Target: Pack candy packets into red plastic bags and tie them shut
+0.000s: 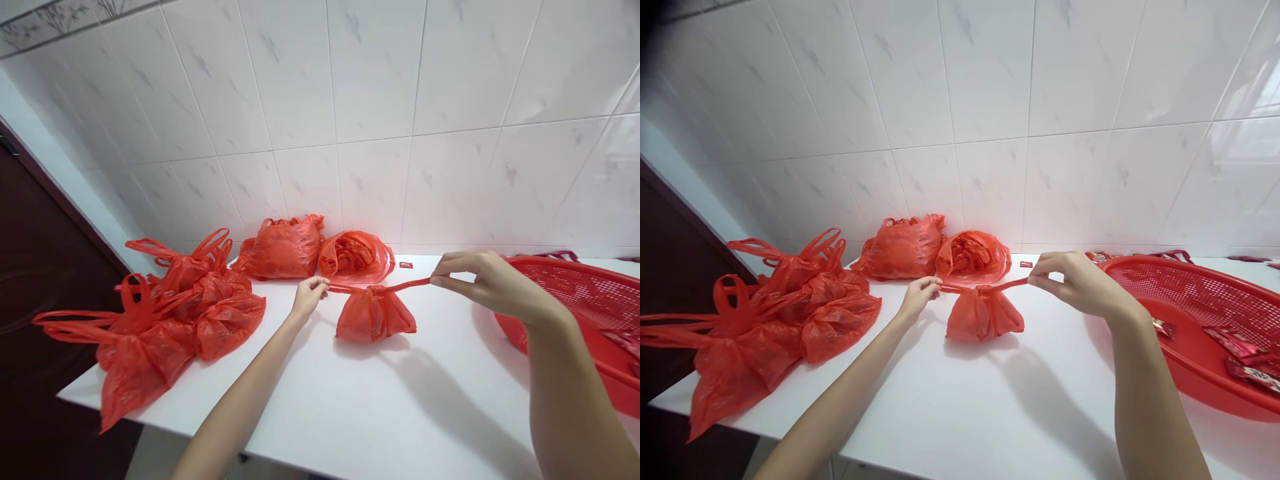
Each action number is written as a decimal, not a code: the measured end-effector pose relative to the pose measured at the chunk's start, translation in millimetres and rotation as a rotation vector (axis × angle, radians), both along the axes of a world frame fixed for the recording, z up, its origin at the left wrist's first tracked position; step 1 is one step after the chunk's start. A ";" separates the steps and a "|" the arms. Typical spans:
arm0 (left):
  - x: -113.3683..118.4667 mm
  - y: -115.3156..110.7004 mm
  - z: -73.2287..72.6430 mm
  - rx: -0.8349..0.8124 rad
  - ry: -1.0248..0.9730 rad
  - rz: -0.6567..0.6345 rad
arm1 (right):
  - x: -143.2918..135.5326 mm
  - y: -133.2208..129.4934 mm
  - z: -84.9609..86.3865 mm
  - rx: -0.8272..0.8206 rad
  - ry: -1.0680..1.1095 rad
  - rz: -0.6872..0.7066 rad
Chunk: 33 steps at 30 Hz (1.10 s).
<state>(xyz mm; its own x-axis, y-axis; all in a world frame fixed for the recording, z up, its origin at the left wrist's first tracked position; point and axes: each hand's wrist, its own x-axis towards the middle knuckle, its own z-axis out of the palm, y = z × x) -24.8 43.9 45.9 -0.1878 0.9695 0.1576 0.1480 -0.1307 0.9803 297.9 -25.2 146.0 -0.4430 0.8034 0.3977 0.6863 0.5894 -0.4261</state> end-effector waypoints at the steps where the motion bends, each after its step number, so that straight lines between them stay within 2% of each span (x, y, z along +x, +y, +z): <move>1: 1.6 -2.4 9.0 0.035 -0.023 0.005 | -2.0 0.8 -0.7 0.026 0.059 -0.010; 4: 11.7 -16.7 44.5 0.197 -0.094 -0.038 | -15.4 1.2 -2.4 0.072 0.280 0.009; 7: 30.9 -39.2 79.8 0.492 -0.082 -0.262 | -40.5 -1.1 -4.5 -0.020 0.517 0.111; 10: 51.4 -60.1 97.9 0.593 0.035 -0.497 | -66.6 -3.4 -9.2 -0.214 0.658 0.277; 11: 56.4 -65.3 98.8 0.601 0.067 -0.523 | -73.1 -3.7 -11.2 -0.281 0.690 0.339; 13: 62.0 -72.7 93.9 0.595 0.046 -0.494 | -81.4 -3.9 -15.0 -0.385 0.747 0.425; 16: 62.6 -80.6 75.3 0.505 -0.115 -0.436 | -86.0 -4.5 -18.6 -0.426 0.830 0.415; 17: 62.3 -83.3 67.7 0.447 -0.134 -0.470 | -87.1 -5.3 -19.3 -0.422 0.855 0.397; 20: 62.6 -92.2 45.5 0.215 -0.081 -0.678 | -92.5 -9.8 -19.8 -0.391 0.921 0.345; 22: 60.5 -96.2 34.9 0.077 -0.071 -0.727 | -96.0 -14.1 -18.6 -0.376 0.921 0.336; 25: 41.7 -95.3 32.8 0.009 -0.056 -0.566 | -92.8 -19.2 -13.8 -0.319 0.890 0.333; 27: 15.0 -90.6 43.5 0.073 0.030 -0.383 | -82.6 -20.1 -8.9 -0.239 0.899 0.295; 29: -20.4 -84.1 63.8 0.195 0.123 -0.152 | -68.1 -19.1 -3.5 -0.164 0.919 0.215; 33: -96.6 -67.6 120.7 0.463 0.234 0.456 | -41.8 -15.4 5.2 -0.088 0.995 0.043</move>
<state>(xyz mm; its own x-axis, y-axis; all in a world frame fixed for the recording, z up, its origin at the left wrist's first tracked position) -121.4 -23.8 166.5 -0.4713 0.6251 0.6222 0.4885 -0.4024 0.7743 256.1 -40.6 151.2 0.0306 0.8389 0.5435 -0.0278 0.5442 -0.8385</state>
